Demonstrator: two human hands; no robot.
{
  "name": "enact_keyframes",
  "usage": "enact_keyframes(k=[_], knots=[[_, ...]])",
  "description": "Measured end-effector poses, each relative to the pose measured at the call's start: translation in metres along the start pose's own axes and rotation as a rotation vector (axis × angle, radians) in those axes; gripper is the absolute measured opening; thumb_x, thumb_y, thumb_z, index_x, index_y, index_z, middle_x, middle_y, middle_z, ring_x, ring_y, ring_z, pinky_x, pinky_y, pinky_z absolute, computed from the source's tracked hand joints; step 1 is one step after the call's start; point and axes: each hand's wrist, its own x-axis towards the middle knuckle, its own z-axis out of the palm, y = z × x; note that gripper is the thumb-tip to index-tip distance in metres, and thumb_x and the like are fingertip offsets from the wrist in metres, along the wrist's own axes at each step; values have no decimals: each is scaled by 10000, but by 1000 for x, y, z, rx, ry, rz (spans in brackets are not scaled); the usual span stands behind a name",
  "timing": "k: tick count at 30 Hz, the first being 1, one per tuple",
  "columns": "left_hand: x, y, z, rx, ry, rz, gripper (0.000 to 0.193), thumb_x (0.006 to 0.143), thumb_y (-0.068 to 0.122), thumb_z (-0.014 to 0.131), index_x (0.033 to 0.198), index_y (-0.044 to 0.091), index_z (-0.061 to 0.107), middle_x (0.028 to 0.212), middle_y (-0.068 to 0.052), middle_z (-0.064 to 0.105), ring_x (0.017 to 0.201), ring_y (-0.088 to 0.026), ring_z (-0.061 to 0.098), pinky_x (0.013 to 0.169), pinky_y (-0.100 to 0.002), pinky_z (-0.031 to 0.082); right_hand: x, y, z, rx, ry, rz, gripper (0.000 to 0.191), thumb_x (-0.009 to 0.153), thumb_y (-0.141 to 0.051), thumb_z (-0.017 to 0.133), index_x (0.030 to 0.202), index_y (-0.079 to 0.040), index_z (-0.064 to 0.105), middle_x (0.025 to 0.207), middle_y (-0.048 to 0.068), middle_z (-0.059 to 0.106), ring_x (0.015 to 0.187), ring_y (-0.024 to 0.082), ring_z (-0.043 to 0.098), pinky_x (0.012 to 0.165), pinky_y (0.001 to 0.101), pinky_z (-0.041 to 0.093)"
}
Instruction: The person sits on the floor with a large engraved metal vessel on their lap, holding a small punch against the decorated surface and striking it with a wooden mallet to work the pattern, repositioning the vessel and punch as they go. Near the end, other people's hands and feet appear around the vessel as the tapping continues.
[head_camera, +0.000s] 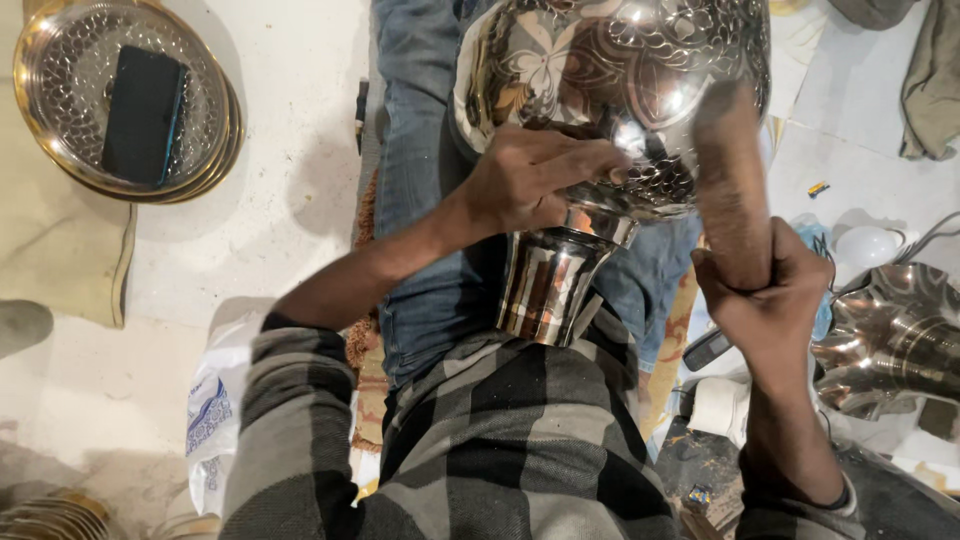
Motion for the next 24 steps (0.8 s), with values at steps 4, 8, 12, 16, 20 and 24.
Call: enact_keyframes(k=[4, 8, 12, 16, 20, 24], knots=[[-4, 10, -3, -23, 38, -102, 362, 960, 87, 549, 1306, 105, 654, 974, -60, 788, 732, -149, 757, 621, -322, 631, 14, -22, 1, 182, 3, -2, 166, 886, 6, 800, 948, 15, 646, 819, 13, 645, 727, 50, 569, 671, 223, 459], [-3, 11, 0, -43, 90, -75, 458, 825, 4, 580, 1273, 91, 619, 997, -68, 781, 759, -164, 758, 621, -329, 631, 25, -45, -19, 194, -12, -157, 123, 831, 37, 764, 896, 9, 665, 830, 27, 668, 671, 74, 637, 625, 240, 513], [-6, 9, 8, -115, 137, -107, 387, 873, -10, 567, 1242, 100, 616, 935, -47, 784, 634, -113, 699, 536, -293, 592, 30, -54, -40, 43, -81, -90, 178, 887, -3, 809, 885, 43, 638, 743, 86, 638, 619, 114, 575, 575, 241, 411], [-10, 8, 14, -101, 155, -136, 332, 907, 34, 585, 1235, 69, 623, 785, -6, 686, 576, -114, 640, 516, -296, 567, 34, -51, -50, -45, -121, -267, 262, 783, 9, 752, 1025, 53, 665, 745, 73, 663, 614, 81, 643, 589, 232, 492], [-13, 10, 9, -122, 138, -102, 182, 914, 104, 588, 1093, 113, 621, 781, -43, 680, 629, -155, 667, 573, -325, 586, 36, -53, -49, -114, -146, -305, 253, 808, 15, 730, 1043, 79, 663, 778, 80, 666, 667, 81, 657, 620, 229, 502], [-13, 12, 2, -95, 42, -186, 221, 883, 163, 658, 1055, 31, 705, 633, -29, 575, 548, -176, 598, 530, -373, 548, 41, -73, -43, -185, -132, -303, 237, 809, 22, 752, 1018, 94, 667, 763, 96, 661, 649, 101, 642, 607, 242, 498]])
